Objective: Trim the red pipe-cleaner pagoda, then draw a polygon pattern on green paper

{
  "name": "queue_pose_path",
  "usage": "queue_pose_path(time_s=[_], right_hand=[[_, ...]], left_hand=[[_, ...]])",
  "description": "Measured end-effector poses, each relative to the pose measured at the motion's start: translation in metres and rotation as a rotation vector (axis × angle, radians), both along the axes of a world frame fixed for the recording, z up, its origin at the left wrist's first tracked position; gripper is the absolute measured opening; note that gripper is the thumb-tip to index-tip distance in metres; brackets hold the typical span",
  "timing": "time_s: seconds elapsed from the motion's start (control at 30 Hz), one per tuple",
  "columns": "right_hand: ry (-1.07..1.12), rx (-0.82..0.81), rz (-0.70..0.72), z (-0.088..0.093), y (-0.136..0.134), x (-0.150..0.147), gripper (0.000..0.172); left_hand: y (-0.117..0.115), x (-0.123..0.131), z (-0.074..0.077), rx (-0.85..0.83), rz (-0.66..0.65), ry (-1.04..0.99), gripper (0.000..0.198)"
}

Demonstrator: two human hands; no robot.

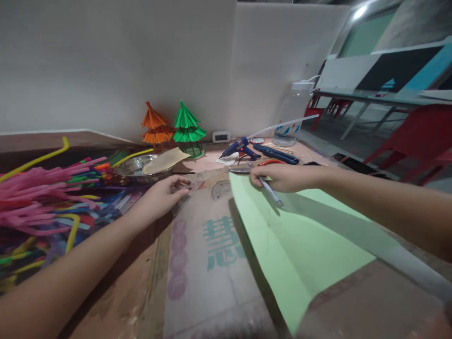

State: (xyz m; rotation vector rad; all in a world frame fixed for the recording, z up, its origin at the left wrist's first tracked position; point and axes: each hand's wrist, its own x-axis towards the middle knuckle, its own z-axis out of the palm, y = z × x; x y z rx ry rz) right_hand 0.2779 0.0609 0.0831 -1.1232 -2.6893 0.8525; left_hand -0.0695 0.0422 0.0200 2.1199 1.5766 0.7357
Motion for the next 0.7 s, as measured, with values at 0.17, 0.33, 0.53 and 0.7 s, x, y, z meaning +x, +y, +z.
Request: queue_pose_path(time_s=[0.17,0.33,0.53,0.7], right_hand=[[0.06,0.034,0.004,-0.034,-0.007,-0.023,0.015],[0.172,0.181,-0.125,-0.063,-0.009,-0.027,0.009],[0.145,0.324,-0.226,-0.068,-0.01,-0.026,0.013],[0.048,0.405,-0.255,-0.063,-0.015,-0.021,0.023]], left_hand=[[-0.003,0.003,-0.011,0.164,-0.044,0.15,0.041],[-0.014,0.015,-0.006,0.295,-0.095,0.283,0.04],[-0.006,0.05,0.011,0.25,-0.198,0.379,0.04],[0.016,0.071,0.017,0.175,-0.257,0.446,0.041]])
